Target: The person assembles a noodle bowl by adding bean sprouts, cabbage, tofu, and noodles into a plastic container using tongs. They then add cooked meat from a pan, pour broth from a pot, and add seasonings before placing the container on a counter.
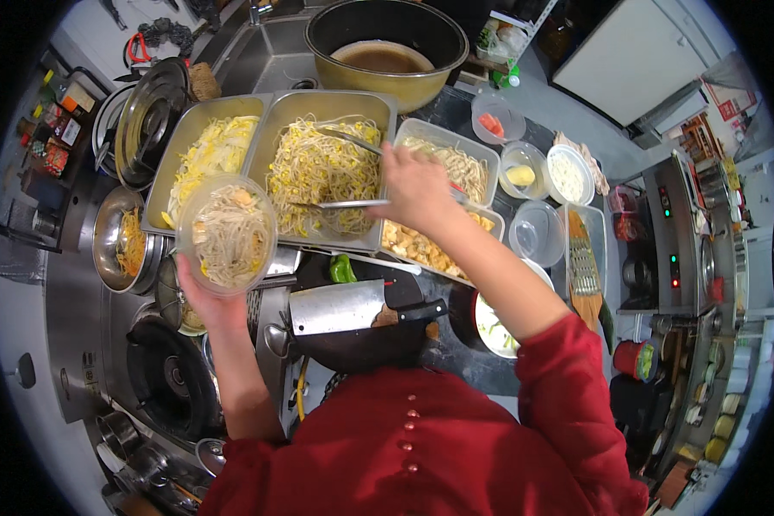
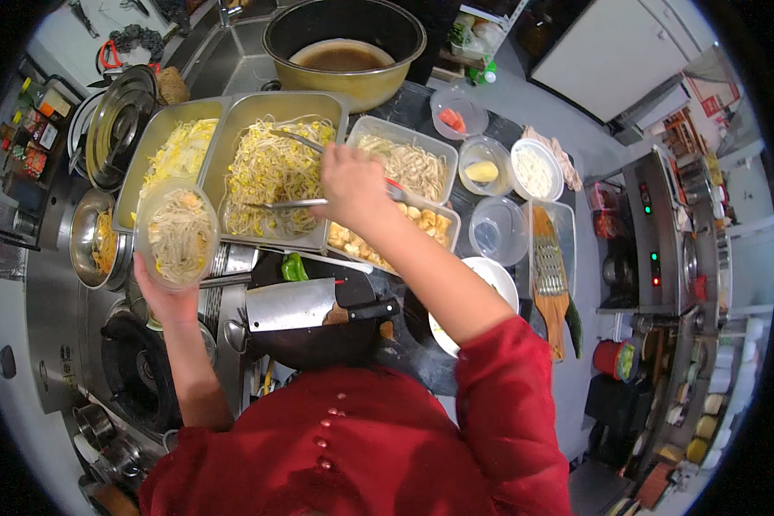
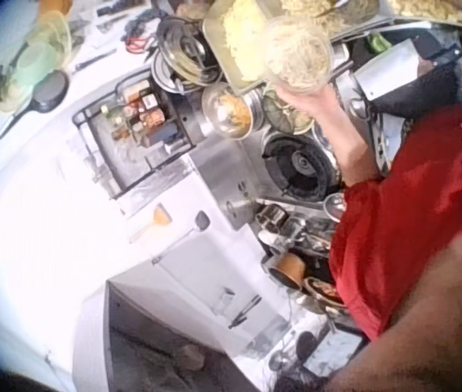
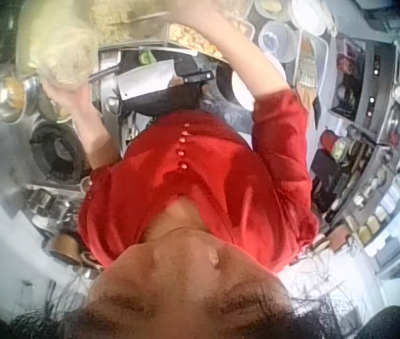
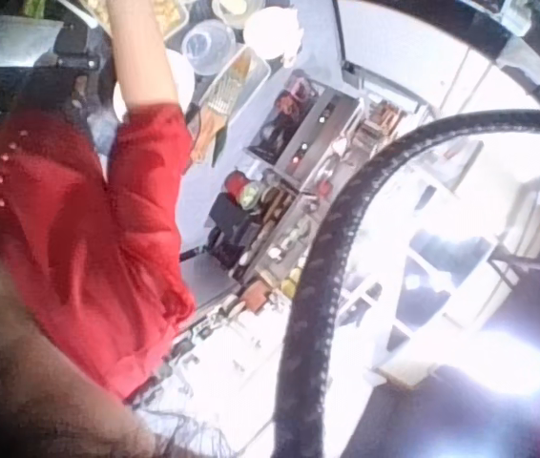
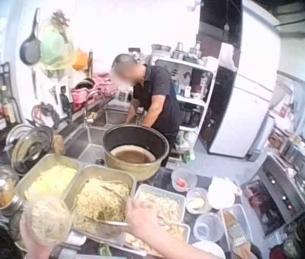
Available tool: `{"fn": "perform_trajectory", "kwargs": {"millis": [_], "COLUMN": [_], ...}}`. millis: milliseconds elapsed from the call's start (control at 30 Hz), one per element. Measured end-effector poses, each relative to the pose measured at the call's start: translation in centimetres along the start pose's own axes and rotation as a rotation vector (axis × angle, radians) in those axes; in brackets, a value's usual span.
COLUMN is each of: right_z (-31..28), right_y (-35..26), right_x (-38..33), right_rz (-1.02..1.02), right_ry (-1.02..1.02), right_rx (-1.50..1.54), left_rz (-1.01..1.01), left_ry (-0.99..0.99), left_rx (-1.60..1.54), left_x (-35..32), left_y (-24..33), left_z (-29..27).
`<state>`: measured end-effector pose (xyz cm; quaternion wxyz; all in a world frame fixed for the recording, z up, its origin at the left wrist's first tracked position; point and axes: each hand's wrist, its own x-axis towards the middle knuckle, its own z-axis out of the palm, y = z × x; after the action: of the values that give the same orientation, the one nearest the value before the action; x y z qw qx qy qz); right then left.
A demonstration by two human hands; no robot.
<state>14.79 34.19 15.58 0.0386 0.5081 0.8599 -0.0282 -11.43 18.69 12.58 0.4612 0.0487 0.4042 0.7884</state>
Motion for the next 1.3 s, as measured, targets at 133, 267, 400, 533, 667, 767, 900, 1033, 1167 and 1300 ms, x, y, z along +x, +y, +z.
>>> {"fn": "perform_trajectory", "kwargs": {"millis": [133,267,400,533,667,767,900,1033,1167,1300], "right_z": [2.6,3.8,7.7,15.8,20.9,20.4,15.6,10.7,7.9,1.6], "right_y": [-2.2,-1.2,-0.9,-1.1,-1.5,-1.1,1.5,6.0,9.2,9.7], "right_x": [1.6,-5.9,-19.4,-24.0,-24.7,-26.4,-28.1,-24.6,-17.8,-16.1], "right_rz": [0.035,-0.358,-0.247,0.262,0.146,0.324,0.205,0.369,0.363,0.14], "right_ry": [0.022,0.524,-0.008,-0.315,0.052,-0.01,-0.106,0.098,0.284,0.355], "right_rx": [-0.031,0.303,0.378,0.354,0.558,0.715,0.957,0.973,0.571,0.653], "left_rz": [0.013,-0.01,-0.035,-0.165,-0.258,-0.308,-0.392,-0.424,-0.364,-0.373], "left_ry": [-0.041,0.028,-0.1,-0.232,-0.479,-0.44,-0.427,-0.348,-0.398,-0.424], "left_rx": [0.006,0.085,0.055,-0.015,-0.008,0.062,0.049,0.064,0.116,0.117], "left_x": [-0.2,-0.9,-0.9,-1.3,-1.9,-3.0,-5.1,-8.2,-12.5,-15.8], "left_y": [1.3,2.1,1.7,-0.6,-2.9,-3.4,-3.6,-4.2,-4.6,-4.7], "left_z": [-1.1,-3.4,-4.1,-2.6,-0.5,0.1,-0.1,-0.3,-0.5,-0.1]}}
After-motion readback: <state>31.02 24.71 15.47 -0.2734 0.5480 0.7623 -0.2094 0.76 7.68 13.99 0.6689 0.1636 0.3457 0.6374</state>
